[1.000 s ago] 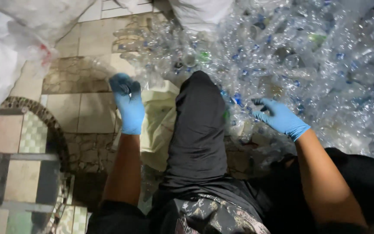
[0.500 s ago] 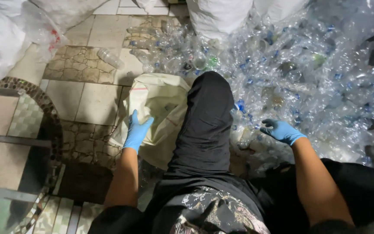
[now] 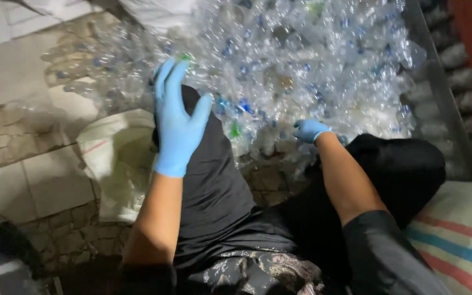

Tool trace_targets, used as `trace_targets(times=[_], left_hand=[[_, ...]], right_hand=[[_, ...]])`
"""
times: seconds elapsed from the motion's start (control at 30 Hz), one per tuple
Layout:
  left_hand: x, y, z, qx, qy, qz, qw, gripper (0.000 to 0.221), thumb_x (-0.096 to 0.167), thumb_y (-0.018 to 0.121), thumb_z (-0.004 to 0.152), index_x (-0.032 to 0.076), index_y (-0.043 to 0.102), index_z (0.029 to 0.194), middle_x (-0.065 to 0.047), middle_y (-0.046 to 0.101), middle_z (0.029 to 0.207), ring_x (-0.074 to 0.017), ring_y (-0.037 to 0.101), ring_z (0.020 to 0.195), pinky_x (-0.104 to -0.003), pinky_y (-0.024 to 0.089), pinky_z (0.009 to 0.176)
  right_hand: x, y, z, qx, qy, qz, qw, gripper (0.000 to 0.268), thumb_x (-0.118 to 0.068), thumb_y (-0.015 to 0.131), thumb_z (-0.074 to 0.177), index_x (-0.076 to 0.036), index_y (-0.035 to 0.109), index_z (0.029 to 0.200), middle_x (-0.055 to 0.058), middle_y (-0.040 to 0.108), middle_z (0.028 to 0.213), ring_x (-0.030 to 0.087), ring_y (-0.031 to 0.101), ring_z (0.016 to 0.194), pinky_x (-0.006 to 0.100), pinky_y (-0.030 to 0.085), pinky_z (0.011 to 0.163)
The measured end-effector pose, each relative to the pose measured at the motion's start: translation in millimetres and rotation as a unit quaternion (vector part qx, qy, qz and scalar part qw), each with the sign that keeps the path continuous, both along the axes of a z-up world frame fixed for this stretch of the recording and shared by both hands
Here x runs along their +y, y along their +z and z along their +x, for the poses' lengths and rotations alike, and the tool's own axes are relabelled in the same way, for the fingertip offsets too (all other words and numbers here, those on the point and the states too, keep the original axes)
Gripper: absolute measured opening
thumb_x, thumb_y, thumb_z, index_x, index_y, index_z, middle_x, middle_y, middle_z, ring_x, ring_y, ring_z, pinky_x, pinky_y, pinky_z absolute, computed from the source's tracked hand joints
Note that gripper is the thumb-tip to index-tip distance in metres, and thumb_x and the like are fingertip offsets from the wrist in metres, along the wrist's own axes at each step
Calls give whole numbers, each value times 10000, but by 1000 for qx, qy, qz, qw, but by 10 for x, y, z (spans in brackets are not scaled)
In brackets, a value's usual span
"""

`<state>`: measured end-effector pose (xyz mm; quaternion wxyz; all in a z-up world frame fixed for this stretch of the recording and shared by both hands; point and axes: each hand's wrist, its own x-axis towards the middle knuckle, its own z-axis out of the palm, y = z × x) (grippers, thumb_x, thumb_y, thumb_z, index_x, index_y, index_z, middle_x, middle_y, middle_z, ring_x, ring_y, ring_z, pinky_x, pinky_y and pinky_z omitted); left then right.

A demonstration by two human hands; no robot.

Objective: The person sits on the floor and sorts through a large pile of empty plastic water bottles. They pick up individual bottles, crush them by hand, and place them into a large white sack.

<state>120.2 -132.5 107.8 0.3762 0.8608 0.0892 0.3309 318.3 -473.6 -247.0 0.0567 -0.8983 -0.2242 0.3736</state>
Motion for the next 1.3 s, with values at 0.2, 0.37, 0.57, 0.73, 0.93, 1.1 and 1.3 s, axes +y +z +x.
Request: trace_targets(times=[0.2, 0.37, 0.57, 0.73, 0.93, 1.1, 1.3], left_hand=[[-432, -247, 1214, 140, -173, 74, 972, 627, 261, 755, 955, 123, 482, 1502, -142, 379, 1596, -422, 213, 1533, -570, 242, 1240], [-533, -899, 1574, 294, -213, 282, 888, 727, 450, 734, 838, 149, 504, 1458, -131, 509, 1449, -388, 438, 1307, -557, 406, 958], [-581, -914, 1644, 249, -229, 224, 914, 563, 415, 727, 865, 125, 609, 1332, -130, 657, 1189, -354, 660, 1035, -518, 504, 873], [-514, -1001, 1633, 292, -215, 229, 903, 569, 449, 689, 860, 121, 627, 1321, -151, 687, 1133, -365, 682, 947, -524, 524, 801], [-471, -1085, 1559, 318, -222, 199, 900, 506, 424, 685, 858, 118, 649, 1260, -129, 715, 1057, -379, 684, 926, -545, 500, 838], [-423, -1139, 1549, 315, -230, 197, 899, 463, 441, 678, 883, 80, 651, 1173, -146, 718, 1004, -388, 685, 907, -530, 531, 807], [-355, -755, 1481, 534, -193, 122, 814, 831, 698, 485, 943, 143, 385, 1554, -200, 552, 1460, -427, 570, 1310, -681, 440, 987]], right_hand=[[-183, 148, -274, -26, -45, -75, 996, 555, -369, 599, 801, -212, 669, 1328, 109, 674, 1342, 401, 644, 1187, 497, 529, 973], [-299, -5, -413, -106, 41, -125, 986, 658, -555, 744, 730, -124, 689, 1224, 109, 690, 1269, 373, 688, 1087, 515, 522, 935], [-224, -81, -720, -90, 183, -127, 971, 664, -421, 803, 662, -337, 617, 1295, 15, 604, 1380, 384, 578, 1097, 551, 459, 879], [-289, -484, -873, -62, -86, -98, 990, 568, -463, 475, 943, -134, 553, 1399, 182, 486, 1473, 393, 437, 1280, 440, 267, 1097], [-37, 260, -586, 37, -2, -79, 996, 399, -302, 525, 904, -165, 624, 1265, 156, 701, 1215, 431, 640, 1049, 518, 488, 904], [-42, 124, -206, 8, -74, 138, 988, 404, -356, 478, 938, -57, 687, 1113, 167, 734, 1058, 388, 674, 938, 436, 525, 873], [636, 1421, -194, 168, -553, 543, 609, 177, -270, 670, 1021, -123, 582, 1062, 41, 628, 931, 204, 659, 741, 321, 613, 654]])
